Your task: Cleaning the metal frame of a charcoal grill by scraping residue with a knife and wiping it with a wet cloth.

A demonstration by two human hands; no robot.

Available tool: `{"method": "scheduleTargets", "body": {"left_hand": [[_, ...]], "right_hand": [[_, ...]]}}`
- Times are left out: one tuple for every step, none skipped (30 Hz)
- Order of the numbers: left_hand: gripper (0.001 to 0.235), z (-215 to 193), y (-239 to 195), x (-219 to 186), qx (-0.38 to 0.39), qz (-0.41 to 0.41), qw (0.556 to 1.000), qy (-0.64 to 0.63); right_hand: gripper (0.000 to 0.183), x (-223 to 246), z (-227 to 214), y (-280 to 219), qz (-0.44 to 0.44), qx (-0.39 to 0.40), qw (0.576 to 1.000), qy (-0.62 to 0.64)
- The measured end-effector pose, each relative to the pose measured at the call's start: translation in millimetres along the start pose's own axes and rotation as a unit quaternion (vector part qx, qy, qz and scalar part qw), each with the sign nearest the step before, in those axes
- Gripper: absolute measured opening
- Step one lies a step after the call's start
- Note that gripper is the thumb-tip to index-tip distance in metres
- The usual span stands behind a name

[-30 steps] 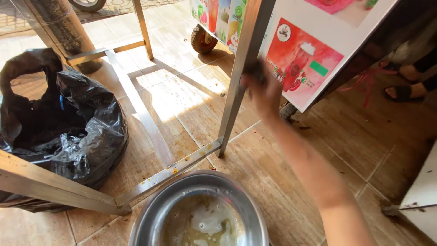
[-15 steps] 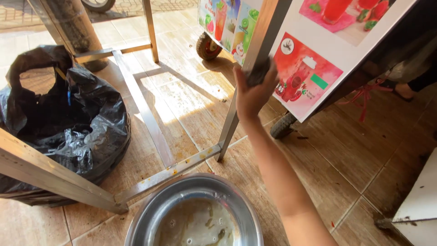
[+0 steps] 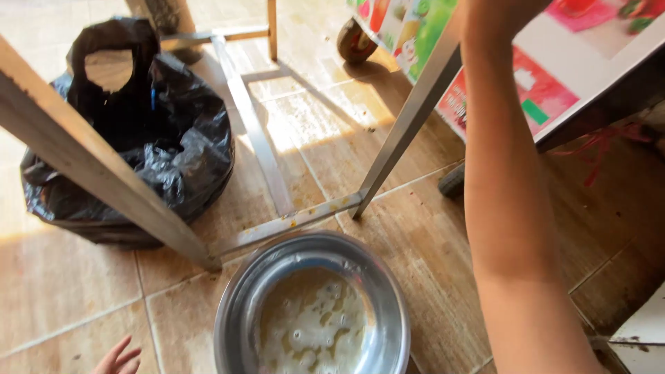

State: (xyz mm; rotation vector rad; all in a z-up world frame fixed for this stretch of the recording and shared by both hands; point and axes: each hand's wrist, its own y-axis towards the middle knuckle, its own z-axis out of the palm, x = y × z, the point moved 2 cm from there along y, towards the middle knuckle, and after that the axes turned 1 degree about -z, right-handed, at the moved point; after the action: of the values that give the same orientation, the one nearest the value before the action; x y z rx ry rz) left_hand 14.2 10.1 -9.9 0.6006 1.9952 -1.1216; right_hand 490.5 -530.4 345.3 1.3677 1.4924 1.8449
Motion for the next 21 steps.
{"method": "scheduleTargets", "body": {"left_hand": [[0.062,-5,-16,-9,-0.005,-0.015,1.0,0.007],[0.062,-8,-19,-15,-0.007,-0.026,1.0,0.008],[0.063,-9,-23,-19,0.032,-0.076,0.997,0.008],[0.066,-7,-16,-31,0.07,-0.113,0.991,0.004],[0.066,-10,-11,-25,0.068,-0.112,0.991,0.0],[0.066,-16,-8,-18,0.076,-0.11,0.991,0.015],[0.067,-21,-5,-11,0.084,-0.108,0.99,0.03],[0.067,-27,-11,-11,0.08,-0.115,0.99,0.035],[0.066,-32,-16,-12,0.07,-0.104,0.991,0.043],[0.064,-35,-20,-15,0.064,-0.092,0.992,0.051],[0.064,-45,-22,12,0.064,-0.098,0.992,0.056],[0.068,-51,-10,30,0.073,-0.095,0.992,0.038],[0.072,-57,4,46,0.081,-0.092,0.992,0.02],[0.072,-51,-20,4,0.075,-0.089,0.993,0.016],[0.064,-45,-42,-36,0.034,-0.137,0.99,0.022],[0.057,-41,-74,-70,-0.002,-0.196,0.98,0.033],[0.057,-47,-72,-61,-0.004,-0.205,0.978,0.035],[0.058,-50,-68,-54,-0.006,-0.195,0.98,0.038],[0.059,-53,-64,-47,-0.008,-0.184,0.982,0.041],[0.059,-53,-71,-45,-0.008,-0.184,0.982,0.042],[0.06,-54,-78,-45,-0.016,-0.158,0.986,0.051]], "right_hand": [[0.122,-6,2,-9,0.034,-0.022,0.999,-0.009],[0.122,-10,6,-18,0.037,-0.012,0.999,-0.009],[0.121,-14,7,-29,0.065,-0.037,0.997,-0.02],[0.121,-17,13,-30,0.09,-0.074,0.993,-0.025],[0.121,-16,4,-74,0.088,-0.074,0.993,-0.021],[0.107,-17,-5,-123,0.098,-0.046,0.994,-0.019],[0.093,-19,-15,-172,0.106,-0.018,0.994,-0.018],[0.093,-31,-26,-209,0.113,-0.012,0.993,-0.019],[0.078,-47,-32,-249,0.239,0.155,0.955,-0.083],[0.066,-62,-42,-289,0.349,0.317,0.871,-0.143],[0.066,-69,-70,-305,0.353,0.32,0.867,-0.145],[0.072,-75,-75,-314,0.342,0.397,0.841,-0.137],[0.079,-82,-81,-324,0.327,0.471,0.809,-0.127],[0.079,-68,-80,-317,0.323,0.472,0.811,-0.121],[0.066,-54,-79,-312,0.302,0.49,0.813,-0.088],[0.053,-41,-91,-314,0.287,0.514,0.806,-0.062],[0.053,-46,-83,-324,0.289,0.522,0.8,-0.063],[0.04,-48,-76,-327,0.164,0.515,0.842,-0.004],[0.027,-51,-70,-331,0.035,0.498,0.865,0.057],[0.027,-51,-66,-336,0.036,0.497,0.865,0.057],[0.022,-51,-63,-341,0.014,0.484,0.874,0.046]]}}
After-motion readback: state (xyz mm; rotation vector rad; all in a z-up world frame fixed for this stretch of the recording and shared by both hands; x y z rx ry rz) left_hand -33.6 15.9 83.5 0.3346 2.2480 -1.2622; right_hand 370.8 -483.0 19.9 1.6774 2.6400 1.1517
